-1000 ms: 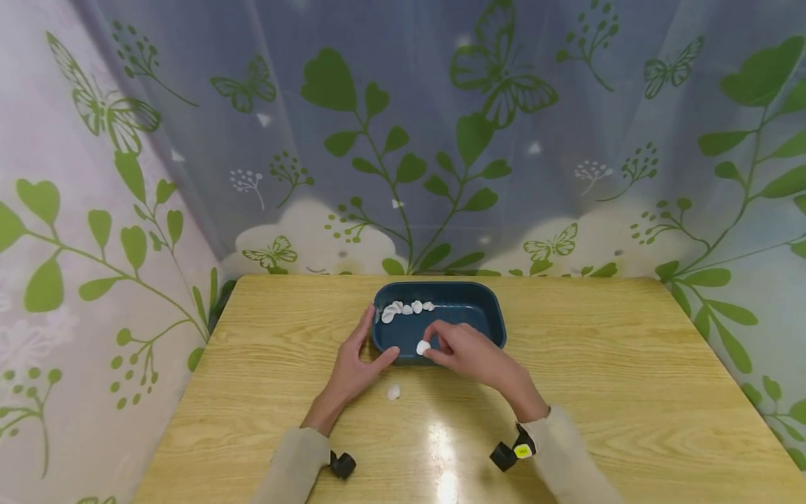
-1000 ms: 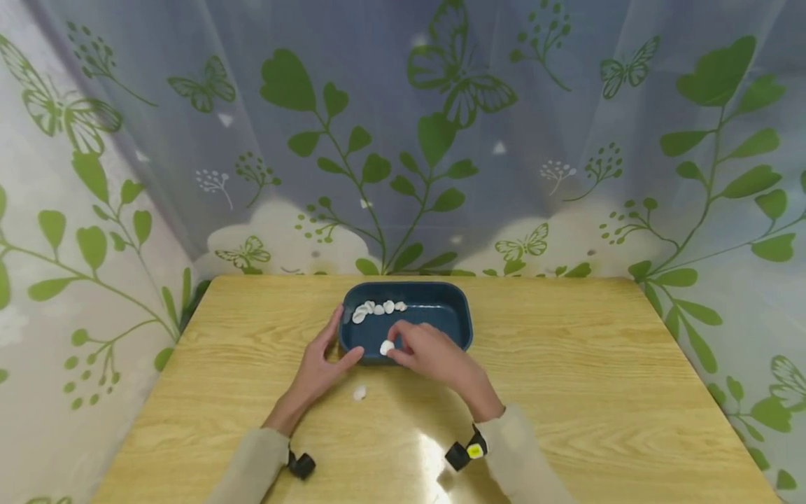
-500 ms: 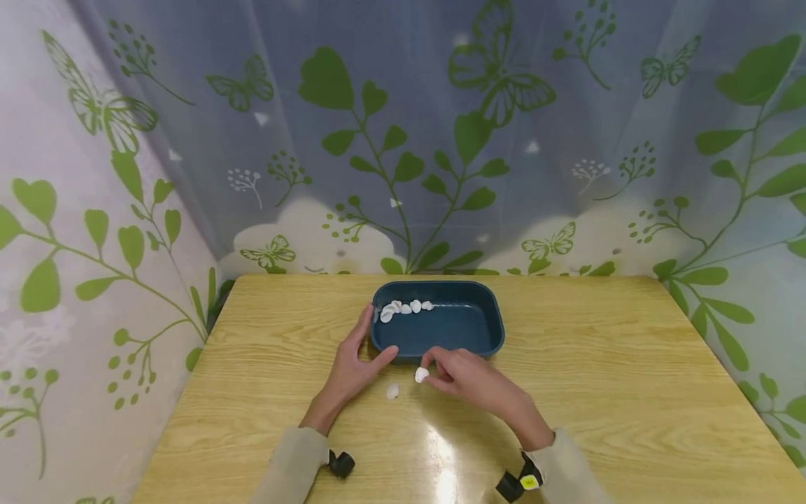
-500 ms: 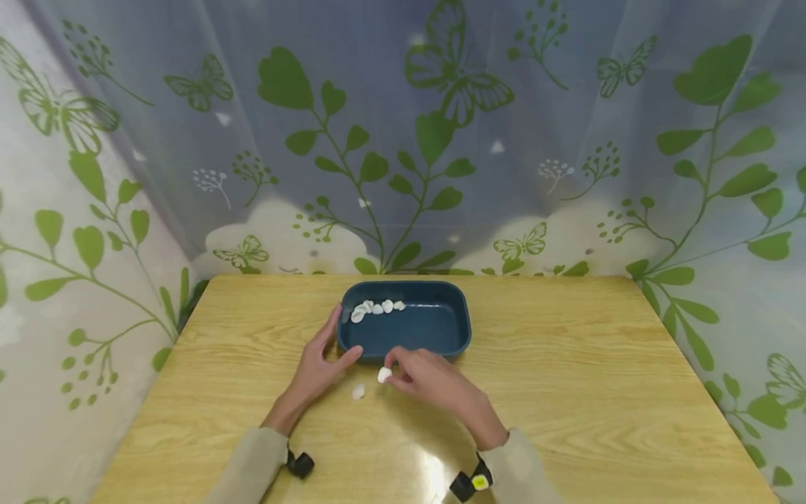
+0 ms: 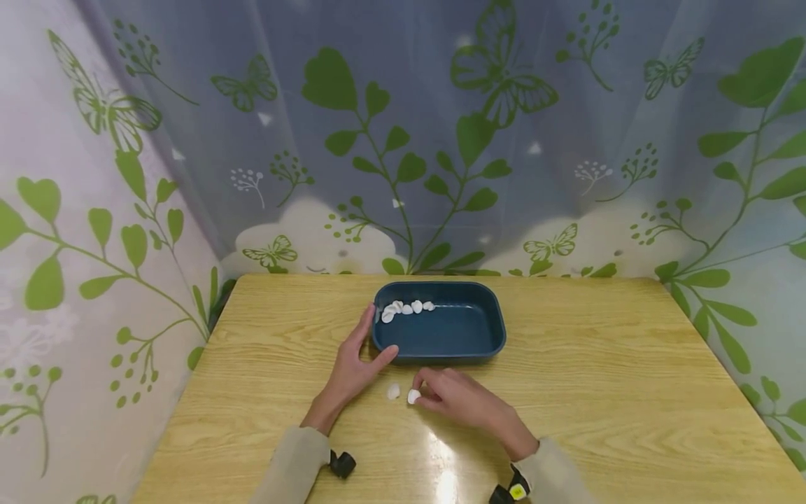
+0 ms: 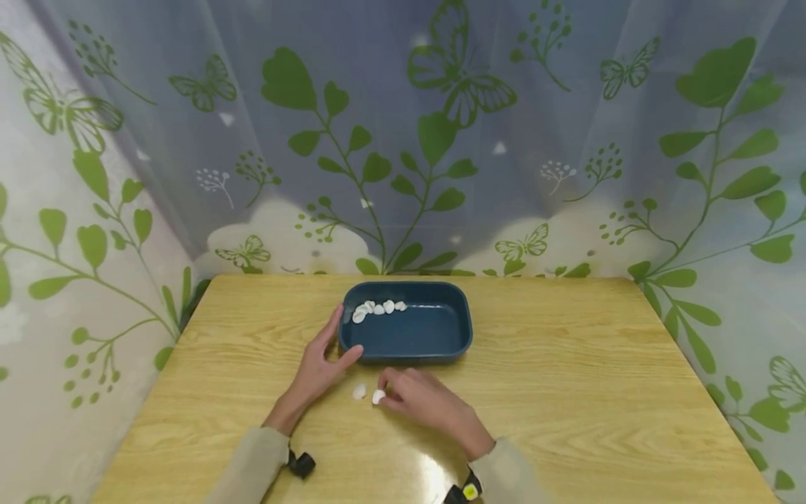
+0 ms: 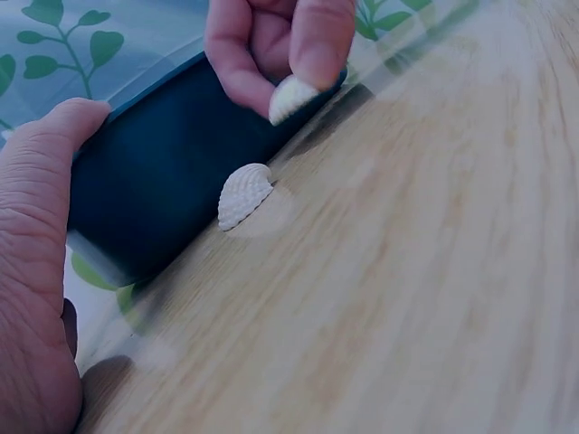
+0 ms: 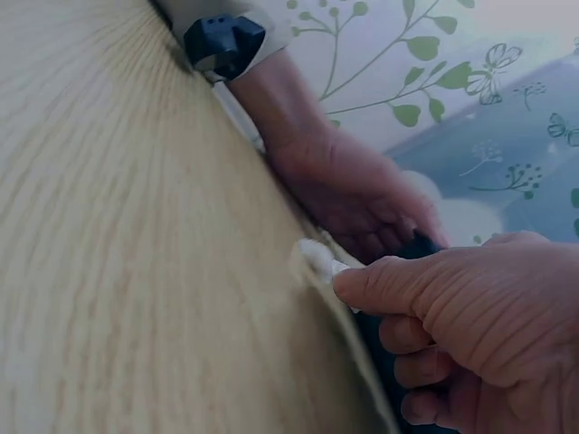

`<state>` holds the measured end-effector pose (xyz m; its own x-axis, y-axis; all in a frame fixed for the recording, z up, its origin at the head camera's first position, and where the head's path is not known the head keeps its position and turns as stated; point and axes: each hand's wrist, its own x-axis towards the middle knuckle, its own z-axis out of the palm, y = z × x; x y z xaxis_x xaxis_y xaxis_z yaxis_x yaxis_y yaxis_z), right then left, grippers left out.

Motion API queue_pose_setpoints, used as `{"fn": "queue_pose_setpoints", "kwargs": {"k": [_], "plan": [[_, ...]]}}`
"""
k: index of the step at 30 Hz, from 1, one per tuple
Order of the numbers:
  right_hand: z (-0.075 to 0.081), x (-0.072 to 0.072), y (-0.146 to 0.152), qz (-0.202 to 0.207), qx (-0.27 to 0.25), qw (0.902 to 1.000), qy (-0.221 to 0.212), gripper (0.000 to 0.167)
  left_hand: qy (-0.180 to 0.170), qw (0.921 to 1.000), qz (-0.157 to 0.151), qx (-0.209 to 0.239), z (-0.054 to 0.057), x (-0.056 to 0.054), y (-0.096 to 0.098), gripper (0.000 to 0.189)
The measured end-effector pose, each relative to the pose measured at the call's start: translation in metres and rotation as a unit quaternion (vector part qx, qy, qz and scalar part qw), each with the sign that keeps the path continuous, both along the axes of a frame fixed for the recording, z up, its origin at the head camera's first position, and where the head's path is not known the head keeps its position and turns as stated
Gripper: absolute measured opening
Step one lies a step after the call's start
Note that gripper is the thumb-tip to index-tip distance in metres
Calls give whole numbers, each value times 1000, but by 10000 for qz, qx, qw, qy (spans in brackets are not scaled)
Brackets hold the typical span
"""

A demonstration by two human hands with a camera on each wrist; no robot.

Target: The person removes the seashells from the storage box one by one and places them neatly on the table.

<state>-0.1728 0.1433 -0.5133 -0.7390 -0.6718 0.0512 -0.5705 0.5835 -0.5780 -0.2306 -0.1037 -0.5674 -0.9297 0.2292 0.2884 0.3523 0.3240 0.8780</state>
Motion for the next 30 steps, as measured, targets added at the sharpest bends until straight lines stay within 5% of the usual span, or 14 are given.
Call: {"fn": "queue_pose_setpoints", "kwargs": {"k": [17,30], "plan": [[-18,-7,-4,-140,4,9998,158,12,-1,9990,143,418,2,5,6,77],[-22,-4,-3,-194,-137,9989,393,13,106,9993,195,298,3,12,5,77]]}}
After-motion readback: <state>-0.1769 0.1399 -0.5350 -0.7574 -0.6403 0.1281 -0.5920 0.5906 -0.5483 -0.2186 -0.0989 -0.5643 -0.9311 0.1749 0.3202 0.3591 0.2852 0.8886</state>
